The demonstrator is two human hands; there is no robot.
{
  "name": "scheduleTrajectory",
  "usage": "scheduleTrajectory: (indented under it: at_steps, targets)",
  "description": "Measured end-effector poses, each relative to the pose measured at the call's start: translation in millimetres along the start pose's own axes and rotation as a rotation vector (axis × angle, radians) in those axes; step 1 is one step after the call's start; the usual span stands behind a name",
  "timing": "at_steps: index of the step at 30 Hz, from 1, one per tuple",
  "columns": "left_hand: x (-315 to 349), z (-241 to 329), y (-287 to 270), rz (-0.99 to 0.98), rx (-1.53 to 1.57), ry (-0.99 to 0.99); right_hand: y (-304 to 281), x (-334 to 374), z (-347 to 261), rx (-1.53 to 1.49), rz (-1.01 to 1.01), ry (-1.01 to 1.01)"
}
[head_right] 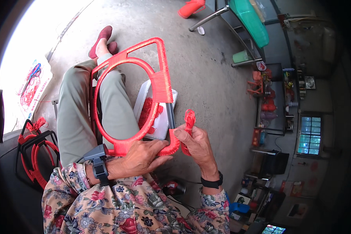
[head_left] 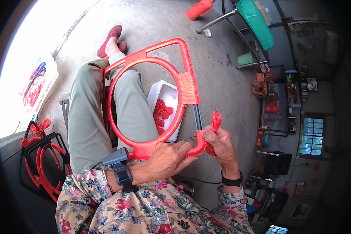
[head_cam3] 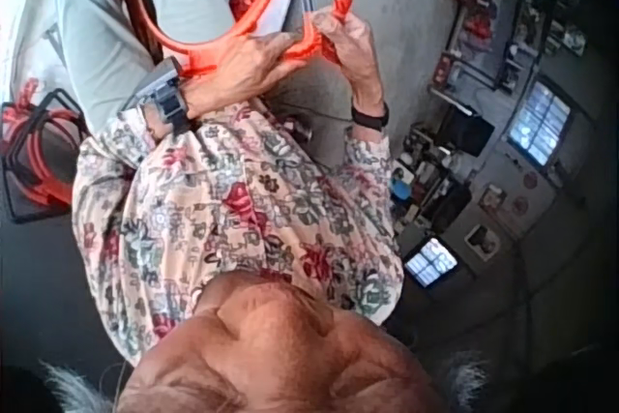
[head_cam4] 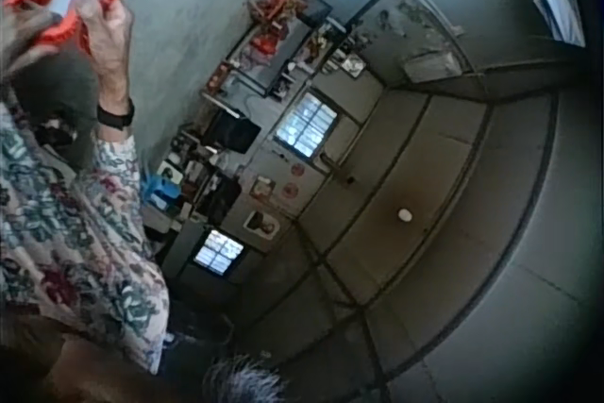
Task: The person is wrapping a red string around a red plastic frame.
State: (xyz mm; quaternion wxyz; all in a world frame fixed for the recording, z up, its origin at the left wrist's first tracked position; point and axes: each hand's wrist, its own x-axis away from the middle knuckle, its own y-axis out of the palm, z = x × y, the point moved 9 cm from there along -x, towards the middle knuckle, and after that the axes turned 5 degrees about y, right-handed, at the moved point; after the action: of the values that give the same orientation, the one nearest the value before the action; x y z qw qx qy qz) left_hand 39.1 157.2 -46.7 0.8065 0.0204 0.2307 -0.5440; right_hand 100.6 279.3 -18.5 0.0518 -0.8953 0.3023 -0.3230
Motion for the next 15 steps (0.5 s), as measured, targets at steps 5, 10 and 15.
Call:
scheduleTrajectory:
  at_steps: [5, 10, 15]
  targets:
    - [-1, 0, 5, -0.015, -0.047, -0.024, 5, -1, -9, 0.182, 0.012, -0.042]
    - [4, 2, 3, 0.045, -0.074, 0.009, 4, 10, -10, 0.273, 0.057, -0.084]
    - [5, 1, 5, 0.044, -0.061, 0.009, 3, 12, -8, 0.269, 0.107, -0.136]
